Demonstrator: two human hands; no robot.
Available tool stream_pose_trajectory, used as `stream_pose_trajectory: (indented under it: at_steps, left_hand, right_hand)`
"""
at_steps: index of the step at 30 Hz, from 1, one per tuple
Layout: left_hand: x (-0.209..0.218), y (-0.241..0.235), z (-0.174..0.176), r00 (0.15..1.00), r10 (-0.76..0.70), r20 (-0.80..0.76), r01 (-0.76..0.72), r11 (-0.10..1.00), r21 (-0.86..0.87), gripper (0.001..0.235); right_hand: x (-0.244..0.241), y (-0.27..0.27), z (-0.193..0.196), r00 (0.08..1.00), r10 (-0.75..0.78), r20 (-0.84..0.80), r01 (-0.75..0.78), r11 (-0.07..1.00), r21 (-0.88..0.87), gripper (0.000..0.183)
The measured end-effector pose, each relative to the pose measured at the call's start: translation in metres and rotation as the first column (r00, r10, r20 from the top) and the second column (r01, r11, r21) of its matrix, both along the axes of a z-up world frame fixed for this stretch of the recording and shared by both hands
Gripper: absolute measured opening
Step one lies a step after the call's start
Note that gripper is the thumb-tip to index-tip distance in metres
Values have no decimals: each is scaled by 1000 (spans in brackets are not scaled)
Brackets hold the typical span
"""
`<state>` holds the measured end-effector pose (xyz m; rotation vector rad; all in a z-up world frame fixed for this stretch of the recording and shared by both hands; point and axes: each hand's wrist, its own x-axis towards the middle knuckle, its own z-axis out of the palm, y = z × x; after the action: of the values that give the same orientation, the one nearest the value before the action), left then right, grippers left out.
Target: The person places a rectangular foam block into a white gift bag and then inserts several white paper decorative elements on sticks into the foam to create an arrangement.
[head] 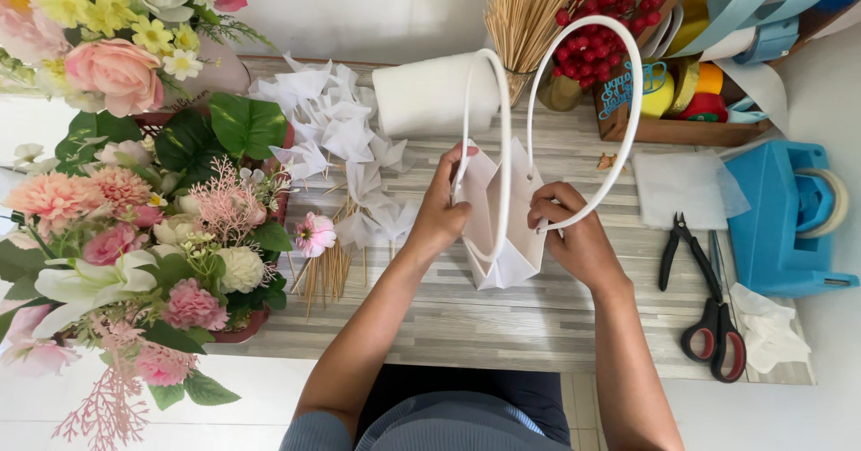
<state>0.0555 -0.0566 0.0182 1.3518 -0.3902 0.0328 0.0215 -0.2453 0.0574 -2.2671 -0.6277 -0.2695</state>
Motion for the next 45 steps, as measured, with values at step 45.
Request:
stream_pose_trajectory:
  at_steps: [45]
  left_hand:
    - [9,35,75,944,-326,47,167,596,786,47]
  right_hand:
    - [34,46,-19,892,153,-425,-435,541,-720,15]
